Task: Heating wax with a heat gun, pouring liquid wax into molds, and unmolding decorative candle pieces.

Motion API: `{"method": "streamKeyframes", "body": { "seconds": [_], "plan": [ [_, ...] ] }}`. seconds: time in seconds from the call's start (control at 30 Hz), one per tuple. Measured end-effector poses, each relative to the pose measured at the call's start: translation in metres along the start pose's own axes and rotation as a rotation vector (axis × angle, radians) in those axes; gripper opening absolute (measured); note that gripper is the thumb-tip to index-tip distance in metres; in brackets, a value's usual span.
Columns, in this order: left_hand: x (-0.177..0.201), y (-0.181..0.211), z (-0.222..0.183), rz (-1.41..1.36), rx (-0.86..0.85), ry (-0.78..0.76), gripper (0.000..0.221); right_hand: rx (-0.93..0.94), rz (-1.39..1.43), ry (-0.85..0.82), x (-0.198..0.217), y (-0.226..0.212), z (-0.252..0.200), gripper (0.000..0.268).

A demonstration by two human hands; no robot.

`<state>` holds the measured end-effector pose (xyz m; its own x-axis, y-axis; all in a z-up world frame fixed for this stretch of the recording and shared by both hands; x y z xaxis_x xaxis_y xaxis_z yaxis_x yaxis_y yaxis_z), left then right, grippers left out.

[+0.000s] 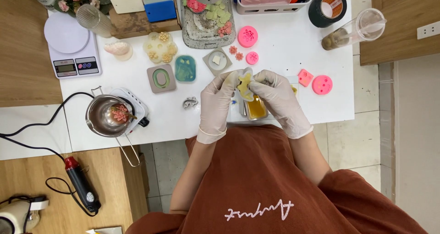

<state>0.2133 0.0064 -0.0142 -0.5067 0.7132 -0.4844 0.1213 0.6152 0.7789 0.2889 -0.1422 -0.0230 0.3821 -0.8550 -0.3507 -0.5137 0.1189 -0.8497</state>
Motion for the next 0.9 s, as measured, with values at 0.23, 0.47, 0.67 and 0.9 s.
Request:
{"method": "streamKeyframes", "body": {
  "seconds": [0.23,0.47,0.67,0.9],
  "plan": [
    [-0.013,0.009,-0.002,0.029,-0.021,0.002,0.025,-0.034,-0.099,0.035,-0.008,-0.017,-0.002,0.015],
    [-0.016,0.013,-0.003,0.183,-0.023,-0.008,0.030,0.061,-0.268,-0.025,-0.006,-0.024,-0.002,0.017],
    [-0.016,0.003,0.000,0.210,0.024,-0.009,0.034,0.062,-0.248,-0.017,-0.003,-0.022,-0.003,0.022],
    [-0.019,0.005,0.000,0.227,0.003,-0.018,0.036,0.087,-0.252,-0.027,-0.003,-0.025,-0.002,0.026]
  ]
}}
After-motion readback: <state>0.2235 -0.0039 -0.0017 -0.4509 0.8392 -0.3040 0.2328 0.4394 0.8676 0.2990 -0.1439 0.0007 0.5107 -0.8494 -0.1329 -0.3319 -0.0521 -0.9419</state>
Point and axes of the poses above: each hand's wrist, its own z-axis towards the middle knuckle, its own x-axis out of the back of the hand, y = z × x, the point moved 9 cm from there along z, towards the middle knuckle, and after that the axes turned 2 degrees about x, right-handed, at the moved point
